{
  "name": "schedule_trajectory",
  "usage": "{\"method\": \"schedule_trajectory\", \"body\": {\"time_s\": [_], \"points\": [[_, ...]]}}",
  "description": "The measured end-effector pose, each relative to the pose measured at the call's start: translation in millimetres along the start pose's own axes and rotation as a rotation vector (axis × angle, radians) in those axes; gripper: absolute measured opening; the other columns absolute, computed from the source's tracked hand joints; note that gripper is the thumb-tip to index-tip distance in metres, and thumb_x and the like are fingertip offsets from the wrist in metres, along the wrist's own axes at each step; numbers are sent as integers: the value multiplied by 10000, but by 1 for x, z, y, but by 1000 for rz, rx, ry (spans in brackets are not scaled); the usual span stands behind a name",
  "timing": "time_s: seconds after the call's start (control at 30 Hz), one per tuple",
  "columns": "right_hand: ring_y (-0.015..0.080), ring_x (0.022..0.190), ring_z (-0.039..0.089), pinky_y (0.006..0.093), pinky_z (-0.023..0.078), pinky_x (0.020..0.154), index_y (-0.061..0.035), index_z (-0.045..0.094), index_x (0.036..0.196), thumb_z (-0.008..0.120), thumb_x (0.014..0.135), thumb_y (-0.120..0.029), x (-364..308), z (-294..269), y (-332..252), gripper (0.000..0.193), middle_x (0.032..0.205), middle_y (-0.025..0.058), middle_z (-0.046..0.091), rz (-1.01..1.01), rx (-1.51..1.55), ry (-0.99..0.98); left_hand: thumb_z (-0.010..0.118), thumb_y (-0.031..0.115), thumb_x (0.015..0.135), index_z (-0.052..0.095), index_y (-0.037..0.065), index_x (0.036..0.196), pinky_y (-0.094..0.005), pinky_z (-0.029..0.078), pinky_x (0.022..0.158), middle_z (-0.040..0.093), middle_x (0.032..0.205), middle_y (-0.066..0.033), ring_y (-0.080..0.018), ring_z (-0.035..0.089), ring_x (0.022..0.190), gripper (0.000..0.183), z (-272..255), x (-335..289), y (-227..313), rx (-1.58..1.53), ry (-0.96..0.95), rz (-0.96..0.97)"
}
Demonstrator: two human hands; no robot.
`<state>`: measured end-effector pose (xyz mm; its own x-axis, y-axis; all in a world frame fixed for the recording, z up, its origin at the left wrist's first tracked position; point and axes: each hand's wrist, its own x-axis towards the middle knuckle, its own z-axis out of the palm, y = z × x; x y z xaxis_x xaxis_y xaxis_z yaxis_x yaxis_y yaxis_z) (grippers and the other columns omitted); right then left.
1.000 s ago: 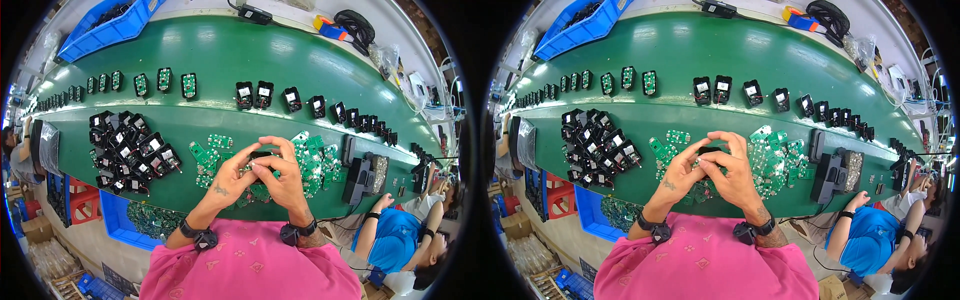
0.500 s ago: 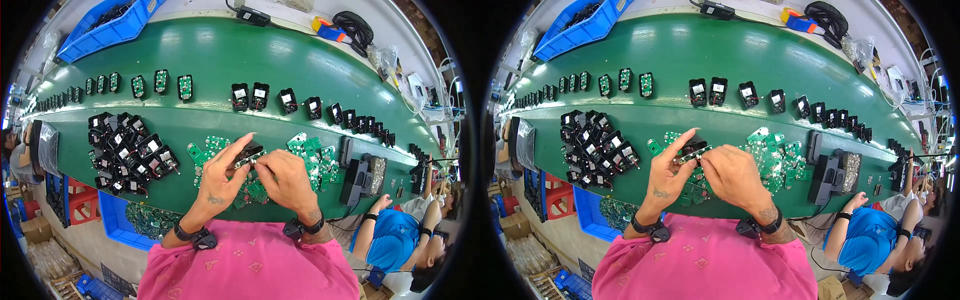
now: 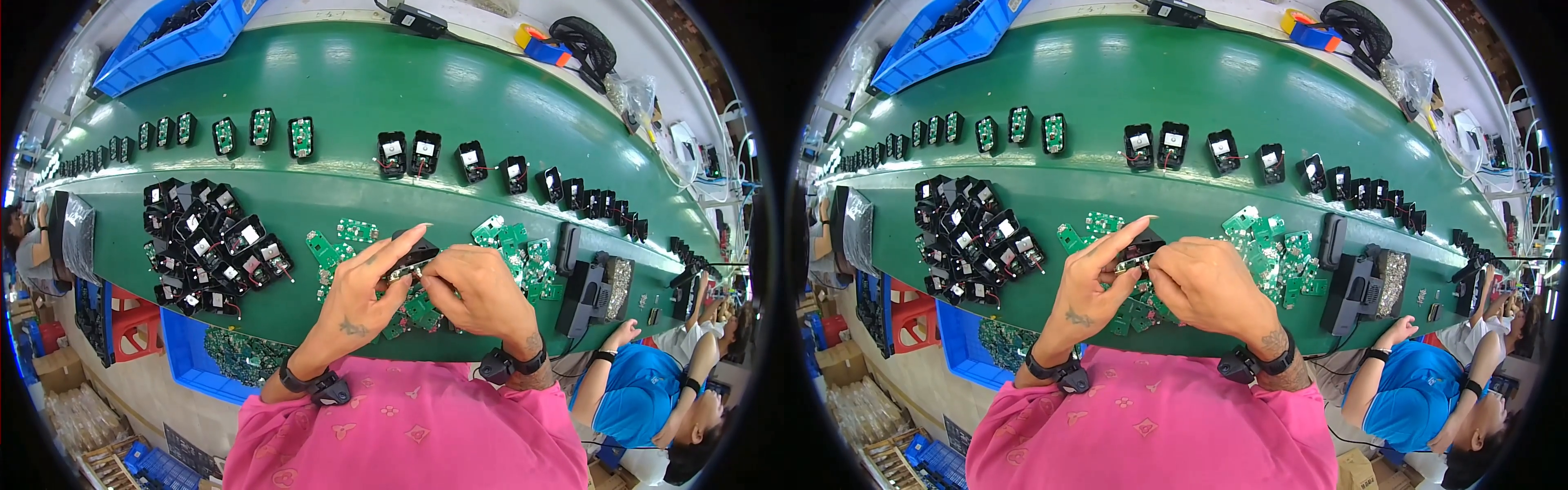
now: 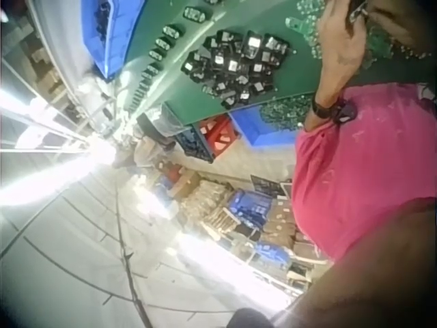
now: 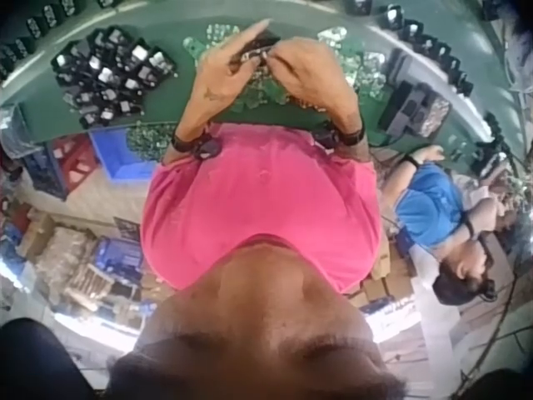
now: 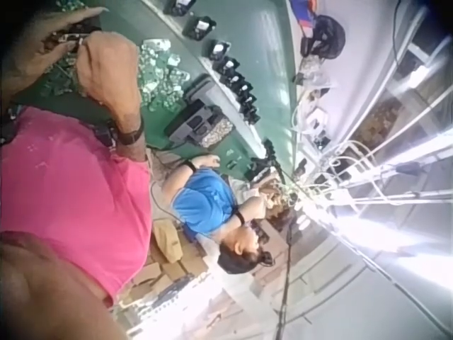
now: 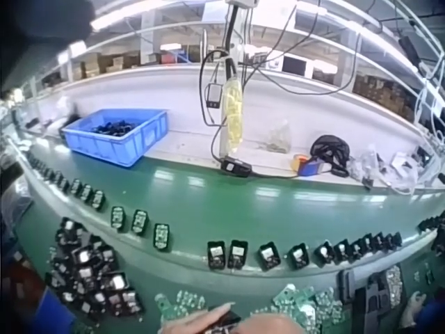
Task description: The person assembles electronic devices by hand, picking up a circuit board and a plastic housing, fitting the board into the housing, and pressing them together. The person then places the assembled unit onto the green workbench and repeats the process.
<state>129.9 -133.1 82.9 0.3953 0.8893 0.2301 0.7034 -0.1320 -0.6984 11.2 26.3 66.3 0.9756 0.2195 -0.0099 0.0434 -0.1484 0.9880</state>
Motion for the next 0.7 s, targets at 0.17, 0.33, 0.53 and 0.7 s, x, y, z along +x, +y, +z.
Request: {"method": "schedule_trajectory", "body": {"time_s": [0.17, 0.33, 0.53, 0.7], "points": [[319, 630, 604, 409, 474, 574, -14, 627, 788, 657, 775, -49, 2, -2, 3, 48, 691, 123, 615, 40, 18, -55, 598, -117, 853, 520, 62, 1433, -242, 569, 762, 630, 1273, -125, -104, 650, 973, 612, -1, 3, 0, -76, -22, -57], [347, 660, 620, 454, 493, 608, -18, 595, 743, 620, 815, -68, 6, -2, 3, 91, 688, 143, 608, 99, 42, -51, 602, -124, 841, 537, 68, 1417, -240, 572, 726, 650, 1202, -110, -87, 641, 911, 610, 4, 6, 2, -65, 40, -55], [360, 651, 617, 459, 489, 584, -9, 542, 759, 630, 837, -61, 7, 7, 9, 129, 679, 153, 601, 110, -42, -16, 601, -86, 833, 576, 92, 1364, -314, 514, 593, 652, 1091, -173, -203, 663, 767, 560, 16, 12, -9, 267, 169, 135], [372, 655, 617, 449, 476, 587, -4, 583, 819, 639, 848, -34, 5, 27, 21, 69, 697, 158, 612, 186, -60, 157, 574, -71, 884, 529, 67, 1393, -272, 572, 630, 642, 1158, -135, -173, 687, 805, 530, 22, 25, -31, 53, 161, -23]]}}
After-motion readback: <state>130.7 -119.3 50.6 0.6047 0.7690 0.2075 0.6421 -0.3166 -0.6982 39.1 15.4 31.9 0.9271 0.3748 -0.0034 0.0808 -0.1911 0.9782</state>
